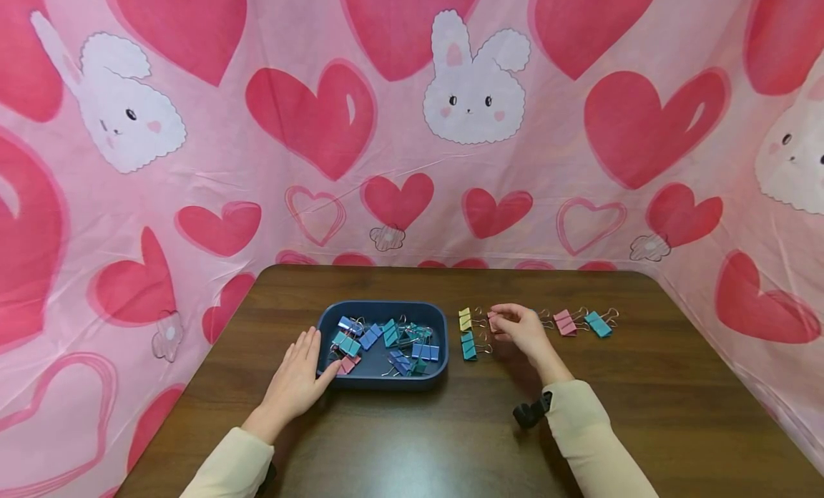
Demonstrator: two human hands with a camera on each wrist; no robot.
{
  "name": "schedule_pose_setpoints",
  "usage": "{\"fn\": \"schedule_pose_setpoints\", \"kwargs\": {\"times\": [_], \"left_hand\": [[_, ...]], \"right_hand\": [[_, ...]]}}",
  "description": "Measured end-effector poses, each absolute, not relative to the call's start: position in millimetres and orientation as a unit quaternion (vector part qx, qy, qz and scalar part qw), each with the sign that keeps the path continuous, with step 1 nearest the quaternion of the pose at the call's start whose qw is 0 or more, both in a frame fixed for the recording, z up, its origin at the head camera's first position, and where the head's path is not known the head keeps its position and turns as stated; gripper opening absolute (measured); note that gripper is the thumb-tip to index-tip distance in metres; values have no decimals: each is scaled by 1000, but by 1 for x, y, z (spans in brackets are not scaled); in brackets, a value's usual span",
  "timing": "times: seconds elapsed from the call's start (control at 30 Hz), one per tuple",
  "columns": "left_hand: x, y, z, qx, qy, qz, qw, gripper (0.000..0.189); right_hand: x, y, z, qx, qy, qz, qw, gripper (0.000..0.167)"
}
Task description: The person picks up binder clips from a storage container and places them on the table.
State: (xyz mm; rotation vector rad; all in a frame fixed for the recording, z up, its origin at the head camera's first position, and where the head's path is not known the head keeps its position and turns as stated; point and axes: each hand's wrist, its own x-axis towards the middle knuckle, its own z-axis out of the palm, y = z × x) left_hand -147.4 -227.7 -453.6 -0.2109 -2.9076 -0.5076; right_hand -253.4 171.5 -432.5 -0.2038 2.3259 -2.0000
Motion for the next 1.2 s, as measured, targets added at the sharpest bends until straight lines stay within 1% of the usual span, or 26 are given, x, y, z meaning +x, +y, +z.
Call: {"fn": "schedule_pose_setpoints", "kwargs": {"times": [0.17, 0.4, 0.7, 0.83, 0.93, 1.03, 1.2], "left_hand": [[-148, -228, -454, -69, -979, -171, 86, 79], [-148, -228, -453, -69, -979, -170, 84, 79], [-148, -228, -453, -69, -980, -169, 84, 78], [-148, -227, -453, -69, -980, -169, 85, 78], [-148, -228, -454, -70, -980, -169, 84, 78], [-148, -228, -454, -70, -980, -169, 83, 79], [-147, -228, -453, -70, -980, -170, 82, 79]], "right_hand": [[-255, 166, -415, -91, 769, -633, 22, 31], [-251, 148, -396, -155, 788, -596, 10, 31], [-242, 113, -380, -206, 773, -599, 39, 30], [-228, 96, -365, -234, 772, -588, 53, 28], [-224, 85, -366, -253, 772, -579, 68, 27], [-229, 75, -381, -274, 773, -567, 78, 26], [-225, 59, -392, -297, 774, -550, 97, 25]]}}
